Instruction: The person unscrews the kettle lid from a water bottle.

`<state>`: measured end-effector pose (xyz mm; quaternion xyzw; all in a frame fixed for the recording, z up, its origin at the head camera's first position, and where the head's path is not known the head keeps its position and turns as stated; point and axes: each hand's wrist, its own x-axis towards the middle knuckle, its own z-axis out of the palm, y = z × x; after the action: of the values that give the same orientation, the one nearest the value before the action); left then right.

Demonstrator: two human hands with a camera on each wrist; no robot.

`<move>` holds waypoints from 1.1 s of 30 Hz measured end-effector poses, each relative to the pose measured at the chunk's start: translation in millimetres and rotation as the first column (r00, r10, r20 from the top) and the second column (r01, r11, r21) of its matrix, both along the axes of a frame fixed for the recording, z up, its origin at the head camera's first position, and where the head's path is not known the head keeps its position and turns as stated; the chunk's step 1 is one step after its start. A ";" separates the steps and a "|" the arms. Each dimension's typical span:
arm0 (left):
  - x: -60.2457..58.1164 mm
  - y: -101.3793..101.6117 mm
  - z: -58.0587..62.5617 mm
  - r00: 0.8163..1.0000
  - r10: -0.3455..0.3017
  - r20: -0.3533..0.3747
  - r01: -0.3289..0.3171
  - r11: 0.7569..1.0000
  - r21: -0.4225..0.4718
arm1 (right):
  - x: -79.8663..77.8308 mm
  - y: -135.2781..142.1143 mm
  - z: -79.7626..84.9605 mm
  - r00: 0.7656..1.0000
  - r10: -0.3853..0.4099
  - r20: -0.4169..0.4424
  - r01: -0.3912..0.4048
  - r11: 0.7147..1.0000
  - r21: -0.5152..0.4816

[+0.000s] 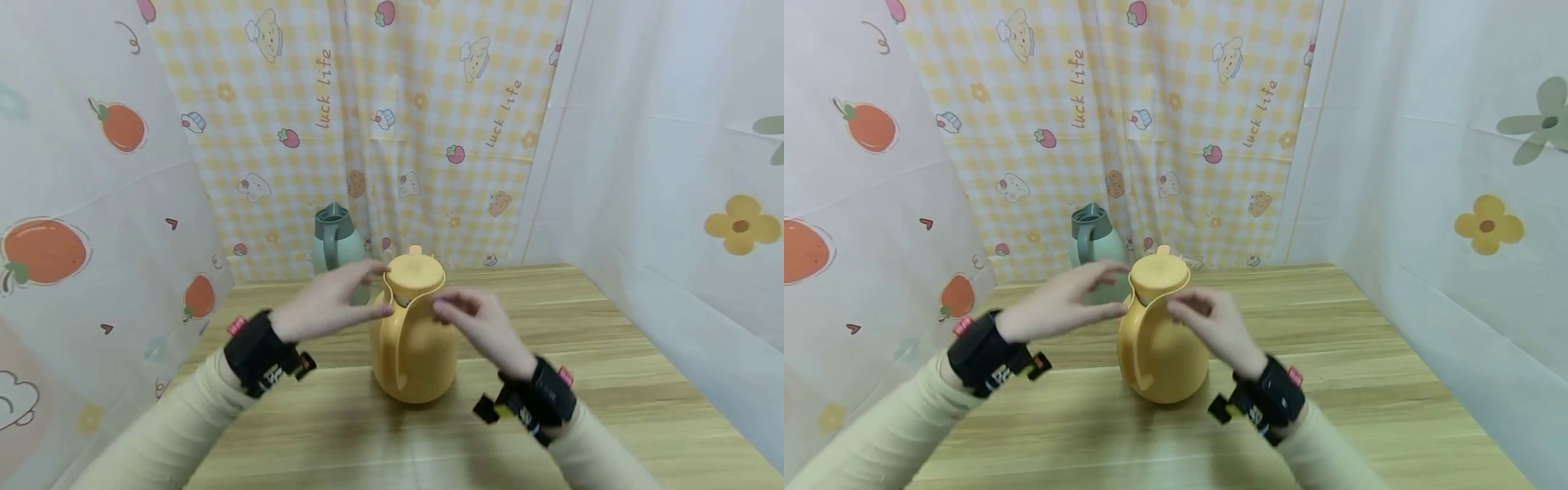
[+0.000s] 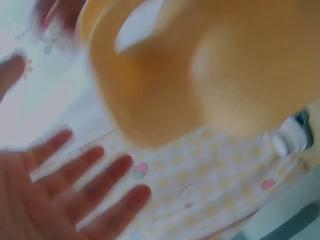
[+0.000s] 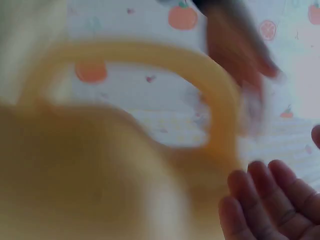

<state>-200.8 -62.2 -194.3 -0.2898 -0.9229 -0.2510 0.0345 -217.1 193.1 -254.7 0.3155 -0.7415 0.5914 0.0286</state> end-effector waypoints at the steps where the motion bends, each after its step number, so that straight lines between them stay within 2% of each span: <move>1: -5.0 -0.9 10.2 0.999 -0.049 -0.006 0.048 0.998 -0.035 | 5.8 -3.0 -13.1 0.999 0.014 0.033 -0.013 1.000 -0.022; 3: -14.7 -1.1 28.0 0.988 -0.154 0.010 0.154 0.983 -0.095 | 14.6 -11.9 -35.8 0.997 0.043 0.063 -0.042 0.999 -0.021; 5: -25.2 1.4 42.4 0.969 -0.239 0.058 0.245 0.958 -0.147 | 19.5 -22.4 -53.2 0.995 0.085 0.052 -0.084 0.996 -0.013; 8: -40.0 8.1 57.5 0.941 -0.301 0.153 0.327 0.925 -0.194 | 22.0 -40.1 -68.6 0.980 0.196 0.025 -0.195 0.980 -0.046; 11: -54.1 16.9 64.2 0.920 -0.313 0.236 0.366 0.901 -0.231 | 20.7 -54.4 -75.4 0.947 0.318 0.045 -0.310 0.941 -0.134; 13: -62.1 22.6 65.7 0.906 -0.311 0.287 0.385 0.889 -0.250 | 18.4 -59.8 -77.7 0.928 0.366 0.070 -0.349 0.920 -0.180; 16: -73.4 29.7 64.8 0.883 -0.313 0.350 0.412 0.873 -0.260 | 14.3 -60.7 -79.3 0.918 0.390 0.067 -0.374 0.911 -0.173; 19: -84.4 35.3 63.3 0.869 -0.301 0.392 0.422 0.864 -0.273 | 9.3 -55.8 -81.0 0.907 0.420 0.021 -0.413 0.901 -0.135; 21: -92.1 38.2 62.8 0.867 -0.279 0.412 0.416 0.861 -0.294 | 6.0 -52.1 -83.1 0.904 0.426 -0.018 -0.425 0.897 -0.117; 25: -104.1 45.0 61.5 0.867 -0.226 0.445 0.401 0.847 -0.350 | 3.9 -46.1 -91.4 0.899 0.435 -0.052 -0.438 0.884 -0.165; 28: -110.2 48.7 61.3 0.859 -0.215 0.464 0.407 0.836 -0.367 | 5.4 -45.0 -97.8 0.900 0.435 -0.039 -0.432 0.872 -0.233; 31: -114.9 50.1 62.0 0.848 -0.227 0.478 0.424 0.832 -0.358 | 7.2 -46.0 -100.8 0.907 0.421 -0.033 -0.413 0.868 -0.277; 33: -117.4 50.7 63.0 0.847 -0.235 0.476 0.431 0.829 -0.357 | 8.3 -47.1 -101.1 0.914 0.404 -0.046 -0.399 0.869 -0.294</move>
<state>-318.1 -11.5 -131.3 -0.3901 -0.8746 -0.0873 -0.2743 -208.8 146.1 -355.8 0.4497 -0.5627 0.6915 -0.0542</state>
